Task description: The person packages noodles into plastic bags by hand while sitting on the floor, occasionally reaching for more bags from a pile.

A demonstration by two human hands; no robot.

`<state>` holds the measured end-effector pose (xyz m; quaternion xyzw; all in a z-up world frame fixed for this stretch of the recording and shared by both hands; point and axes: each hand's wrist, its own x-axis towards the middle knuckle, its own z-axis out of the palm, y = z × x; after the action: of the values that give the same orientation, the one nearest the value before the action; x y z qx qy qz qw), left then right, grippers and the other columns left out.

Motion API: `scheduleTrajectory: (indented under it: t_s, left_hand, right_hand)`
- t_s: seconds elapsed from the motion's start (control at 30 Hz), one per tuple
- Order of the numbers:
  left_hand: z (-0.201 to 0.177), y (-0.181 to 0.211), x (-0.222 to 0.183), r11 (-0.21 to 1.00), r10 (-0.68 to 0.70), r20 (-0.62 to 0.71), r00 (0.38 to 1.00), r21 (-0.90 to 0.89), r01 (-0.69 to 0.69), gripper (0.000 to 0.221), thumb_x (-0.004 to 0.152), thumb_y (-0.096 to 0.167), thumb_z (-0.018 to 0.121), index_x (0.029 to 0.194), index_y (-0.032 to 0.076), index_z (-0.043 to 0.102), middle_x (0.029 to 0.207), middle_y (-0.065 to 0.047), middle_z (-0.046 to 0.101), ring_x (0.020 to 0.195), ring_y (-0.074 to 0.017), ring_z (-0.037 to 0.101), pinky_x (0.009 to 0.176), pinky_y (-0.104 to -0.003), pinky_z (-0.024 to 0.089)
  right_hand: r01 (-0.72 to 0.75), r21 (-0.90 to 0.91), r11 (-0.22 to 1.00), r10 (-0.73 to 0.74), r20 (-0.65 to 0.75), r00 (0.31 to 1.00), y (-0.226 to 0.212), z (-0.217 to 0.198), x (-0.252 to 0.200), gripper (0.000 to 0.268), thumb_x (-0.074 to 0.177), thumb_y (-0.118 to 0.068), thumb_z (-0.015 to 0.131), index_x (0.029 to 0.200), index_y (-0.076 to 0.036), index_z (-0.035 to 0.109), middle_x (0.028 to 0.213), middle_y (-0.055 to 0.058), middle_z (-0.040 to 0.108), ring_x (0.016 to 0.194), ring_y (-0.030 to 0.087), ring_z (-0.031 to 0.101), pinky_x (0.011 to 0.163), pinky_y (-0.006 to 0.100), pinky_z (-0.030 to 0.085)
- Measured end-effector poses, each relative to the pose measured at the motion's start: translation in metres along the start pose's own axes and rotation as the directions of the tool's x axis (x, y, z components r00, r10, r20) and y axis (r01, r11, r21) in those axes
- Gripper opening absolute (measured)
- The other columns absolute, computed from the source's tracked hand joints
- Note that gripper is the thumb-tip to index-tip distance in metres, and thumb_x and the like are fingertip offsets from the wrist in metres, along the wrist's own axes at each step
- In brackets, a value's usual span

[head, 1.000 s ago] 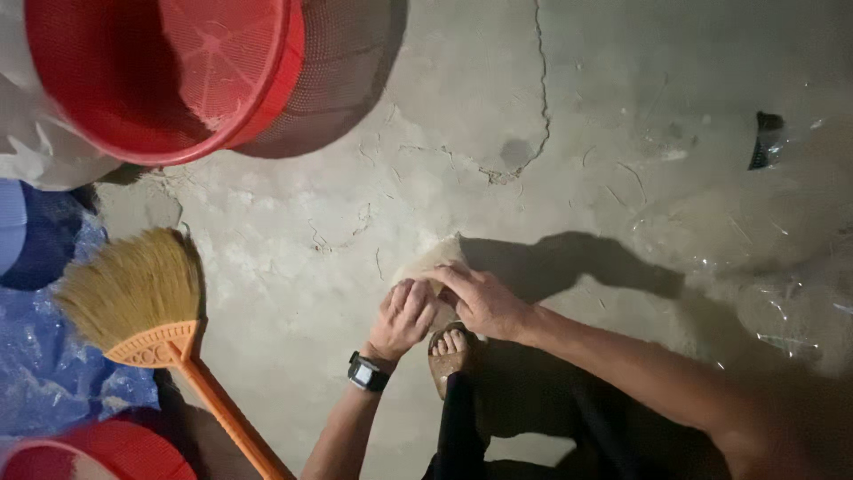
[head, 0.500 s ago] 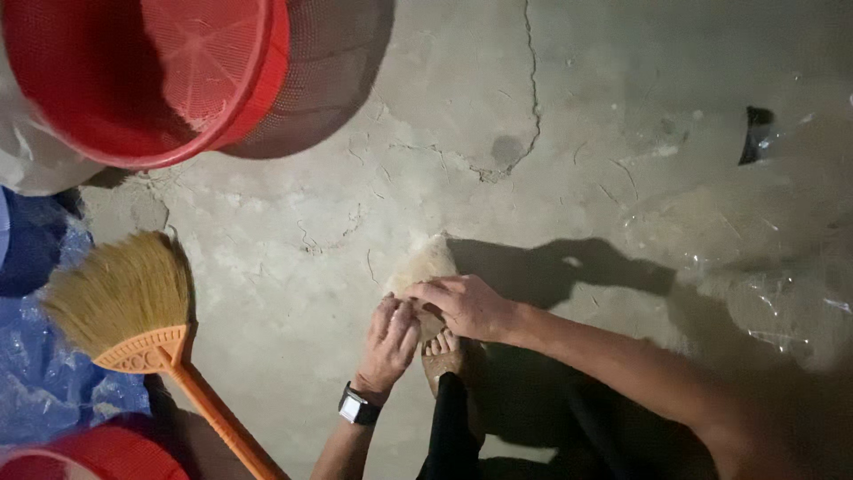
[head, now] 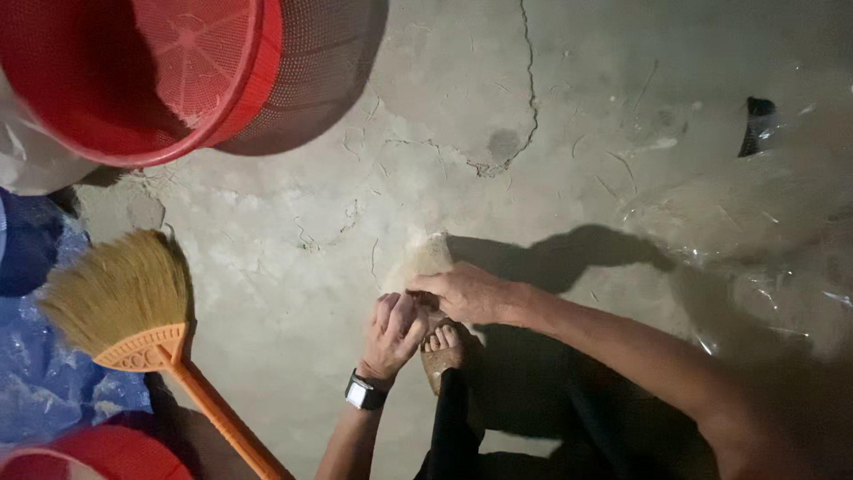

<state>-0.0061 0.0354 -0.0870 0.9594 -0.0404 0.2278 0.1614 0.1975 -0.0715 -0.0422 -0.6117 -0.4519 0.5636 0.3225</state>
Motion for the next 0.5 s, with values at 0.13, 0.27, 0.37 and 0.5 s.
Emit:
scheduleTrajectory:
  t_s: [0.13, 0.27, 0.37, 0.5]
  left_hand:
    - [-0.015, 0.004, 0.019, 0.999, 0.008, 0.022, 1.0, -0.048, -0.007, 0.012, 0.097, -0.002, 0.058, 0.099, 0.004, 0.068, 0.098, -0.021, 0.056, 0.088, -0.0427, 0.066, 0.079, -0.053, 0.06]
    - [-0.039, 0.011, 0.022, 0.992, 0.037, 0.139, 0.99, -0.125, -0.019, 0.005, 0.099, -0.008, 0.055, 0.103, -0.008, 0.058, 0.113, -0.028, 0.056, 0.097, -0.0455, 0.059, 0.096, -0.057, 0.057]
    - [-0.049, 0.013, 0.02, 0.995, -0.043, 0.108, 0.993, 0.09, 0.034, 0.029, 0.102, -0.004, 0.059, 0.13, -0.003, 0.06, 0.112, -0.019, 0.055, 0.097, -0.0372, 0.063, 0.08, -0.045, 0.056]
    - [-0.059, 0.019, 0.032, 0.994, -0.11, 0.145, 0.983, 0.043, 0.105, 0.02, 0.105, 0.0, 0.045, 0.112, -0.001, 0.064, 0.105, -0.017, 0.056, 0.079, -0.0304, 0.054, 0.068, -0.038, 0.05]
  right_hand:
    - [-0.055, -0.176, 0.983, 0.068, 0.07, 0.995, 0.002, 0.001, 0.008, 0.045, 0.099, -0.007, 0.038, 0.135, -0.021, 0.059, 0.089, 0.016, 0.074, 0.069, 0.035, 0.068, 0.066, 0.047, 0.056]
    - [0.151, -0.376, 0.914, -0.15, 0.033, 0.988, 0.01, 0.015, 0.005, 0.009, 0.103, -0.013, 0.051, 0.095, -0.007, 0.051, 0.072, 0.01, 0.053, 0.057, 0.028, 0.053, 0.052, 0.045, 0.046]
    - [0.163, -0.543, 0.824, -0.166, 0.044, 0.985, -0.006, 0.012, -0.001, 0.018, 0.11, -0.019, 0.04, 0.107, -0.005, 0.05, 0.087, 0.014, 0.051, 0.067, 0.028, 0.052, 0.052, 0.04, 0.046]
    - [0.227, -0.737, 0.636, -0.422, -0.086, 0.902, -0.008, 0.017, -0.007, 0.02, 0.109, -0.021, 0.045, 0.099, -0.006, 0.055, 0.086, 0.013, 0.055, 0.07, 0.028, 0.057, 0.055, 0.04, 0.05]
